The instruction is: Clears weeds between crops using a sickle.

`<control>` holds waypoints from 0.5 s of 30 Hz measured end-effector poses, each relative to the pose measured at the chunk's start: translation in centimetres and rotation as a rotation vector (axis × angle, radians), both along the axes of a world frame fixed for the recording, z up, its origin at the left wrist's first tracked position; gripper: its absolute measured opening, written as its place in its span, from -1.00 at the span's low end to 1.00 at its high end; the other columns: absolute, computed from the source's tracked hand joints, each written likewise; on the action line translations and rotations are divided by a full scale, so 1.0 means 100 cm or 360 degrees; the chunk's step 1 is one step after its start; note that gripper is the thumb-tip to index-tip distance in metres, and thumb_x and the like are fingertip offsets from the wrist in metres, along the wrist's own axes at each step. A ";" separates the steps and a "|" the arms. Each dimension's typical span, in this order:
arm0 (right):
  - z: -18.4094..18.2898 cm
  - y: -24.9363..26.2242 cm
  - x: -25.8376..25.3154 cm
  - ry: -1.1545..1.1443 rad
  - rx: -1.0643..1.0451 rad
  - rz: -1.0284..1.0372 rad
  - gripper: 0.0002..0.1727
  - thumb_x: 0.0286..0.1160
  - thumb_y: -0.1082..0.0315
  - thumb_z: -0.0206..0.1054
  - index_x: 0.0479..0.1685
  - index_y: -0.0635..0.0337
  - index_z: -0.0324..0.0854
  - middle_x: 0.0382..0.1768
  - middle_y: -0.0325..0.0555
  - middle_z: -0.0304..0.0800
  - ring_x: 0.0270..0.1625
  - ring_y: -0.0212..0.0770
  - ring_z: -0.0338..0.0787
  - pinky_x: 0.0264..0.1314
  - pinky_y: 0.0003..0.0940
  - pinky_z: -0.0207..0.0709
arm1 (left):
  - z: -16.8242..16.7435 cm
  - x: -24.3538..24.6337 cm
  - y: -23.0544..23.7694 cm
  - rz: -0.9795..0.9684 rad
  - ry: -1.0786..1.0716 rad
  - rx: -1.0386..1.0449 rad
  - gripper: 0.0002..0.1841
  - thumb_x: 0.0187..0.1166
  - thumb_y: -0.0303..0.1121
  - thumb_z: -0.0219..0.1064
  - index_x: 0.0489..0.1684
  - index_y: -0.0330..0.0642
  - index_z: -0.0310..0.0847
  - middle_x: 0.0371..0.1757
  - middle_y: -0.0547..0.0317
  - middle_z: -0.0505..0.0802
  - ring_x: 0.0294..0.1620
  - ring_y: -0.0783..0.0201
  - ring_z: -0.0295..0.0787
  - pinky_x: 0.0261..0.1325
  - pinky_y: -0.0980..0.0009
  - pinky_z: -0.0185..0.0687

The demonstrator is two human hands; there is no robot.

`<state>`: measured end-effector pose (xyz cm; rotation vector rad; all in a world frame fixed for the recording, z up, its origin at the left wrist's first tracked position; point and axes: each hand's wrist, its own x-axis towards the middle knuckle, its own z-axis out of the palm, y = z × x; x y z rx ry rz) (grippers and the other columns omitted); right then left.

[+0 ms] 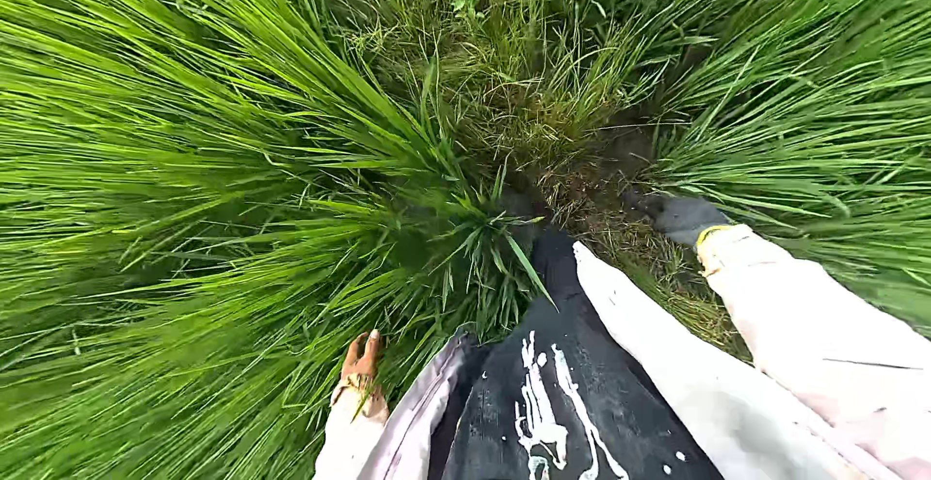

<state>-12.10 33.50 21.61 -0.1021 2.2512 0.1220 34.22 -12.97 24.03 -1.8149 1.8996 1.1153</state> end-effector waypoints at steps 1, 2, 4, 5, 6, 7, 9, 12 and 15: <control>0.001 -0.002 -0.005 -0.0031 -0.0006 0.0009 -0.54 0.51 0.01 0.40 0.38 -0.14 0.68 0.11 0.24 0.85 0.20 0.39 0.78 0.17 0.60 0.51 | -0.001 0.001 0.001 0.0042 0.0034 -0.0015 -0.37 0.81 0.14 0.07 0.58 -0.19 0.49 0.36 -0.21 0.77 0.37 0.01 0.72 0.48 -0.03 0.56; 0.001 -0.004 -0.012 -0.0078 -0.0010 0.0030 -0.53 0.51 0.01 0.40 0.39 -0.12 0.67 0.13 0.24 0.83 0.22 0.39 0.77 0.18 0.59 0.50 | -0.001 -0.001 0.003 0.0093 0.0045 -0.0015 -0.33 0.82 0.21 -0.02 0.58 -0.18 0.49 0.34 -0.17 0.78 0.35 0.04 0.73 0.45 0.00 0.58; -0.005 0.000 -0.023 -0.0095 -0.0019 0.0084 -0.53 0.53 -0.02 0.38 0.39 -0.16 0.67 0.12 0.21 0.85 0.21 0.38 0.79 0.18 0.59 0.52 | 0.001 -0.010 0.009 0.0237 0.0068 -0.0012 -0.27 0.80 0.27 -0.10 0.61 -0.17 0.47 0.36 -0.15 0.77 0.35 0.06 0.71 0.43 0.01 0.58; -0.006 0.000 -0.029 -0.0094 -0.0029 0.0096 -0.54 0.55 -0.04 0.36 0.39 -0.16 0.68 0.11 0.21 0.86 0.20 0.38 0.79 0.17 0.60 0.52 | 0.000 -0.016 0.011 0.0291 0.0093 -0.0004 -0.26 0.81 0.27 -0.11 0.65 -0.17 0.41 0.40 -0.17 0.74 0.38 0.05 0.69 0.45 0.01 0.56; -0.007 0.000 -0.034 -0.0096 -0.0050 0.0102 -0.55 0.59 -0.07 0.31 0.39 -0.18 0.68 0.12 0.20 0.86 0.19 0.37 0.80 0.17 0.60 0.52 | 0.000 -0.023 0.013 0.0307 0.0112 -0.0010 -0.26 0.83 0.24 -0.13 0.71 -0.19 0.34 0.46 -0.20 0.71 0.43 0.02 0.67 0.50 0.01 0.54; -0.007 0.001 -0.038 -0.0100 -0.0074 0.0099 -0.56 0.64 -0.10 0.26 0.39 -0.21 0.68 0.14 0.17 0.86 0.21 0.36 0.80 0.19 0.60 0.52 | 0.000 -0.032 0.015 0.0313 0.0128 -0.0028 -0.28 0.85 0.20 -0.13 0.74 -0.20 0.28 0.50 -0.23 0.67 0.47 0.01 0.64 0.53 0.02 0.52; -0.007 0.002 -0.043 -0.0123 -0.0094 0.0071 -0.56 0.64 -0.10 0.26 0.39 -0.21 0.68 0.17 0.15 0.85 0.26 0.35 0.77 0.24 0.60 0.49 | 0.002 -0.049 0.017 0.0284 0.0161 -0.0097 -0.33 0.88 0.10 -0.08 0.79 -0.21 0.20 0.56 -0.28 0.60 0.51 0.01 0.60 0.55 0.05 0.49; -0.013 0.006 -0.050 -0.0132 -0.0110 0.0086 -0.53 0.65 -0.14 0.24 0.43 -0.24 0.65 0.19 0.14 0.85 0.28 0.33 0.77 0.26 0.60 0.49 | -0.002 -0.065 0.011 0.0334 0.0233 -0.0223 -0.32 0.87 0.04 0.01 0.86 -0.16 0.03 0.59 -0.30 0.58 0.47 0.03 0.65 0.51 0.08 0.55; -0.016 0.009 -0.051 -0.0143 -0.0118 0.0121 -0.53 0.68 -0.12 0.21 0.46 -0.22 0.64 0.21 0.16 0.84 0.30 0.35 0.77 0.27 0.59 0.48 | 0.006 -0.077 0.010 0.0424 0.0247 -0.0213 -0.25 0.88 0.03 -0.01 0.94 -0.08 -0.23 0.62 -0.26 0.55 0.48 0.07 0.64 0.53 0.12 0.55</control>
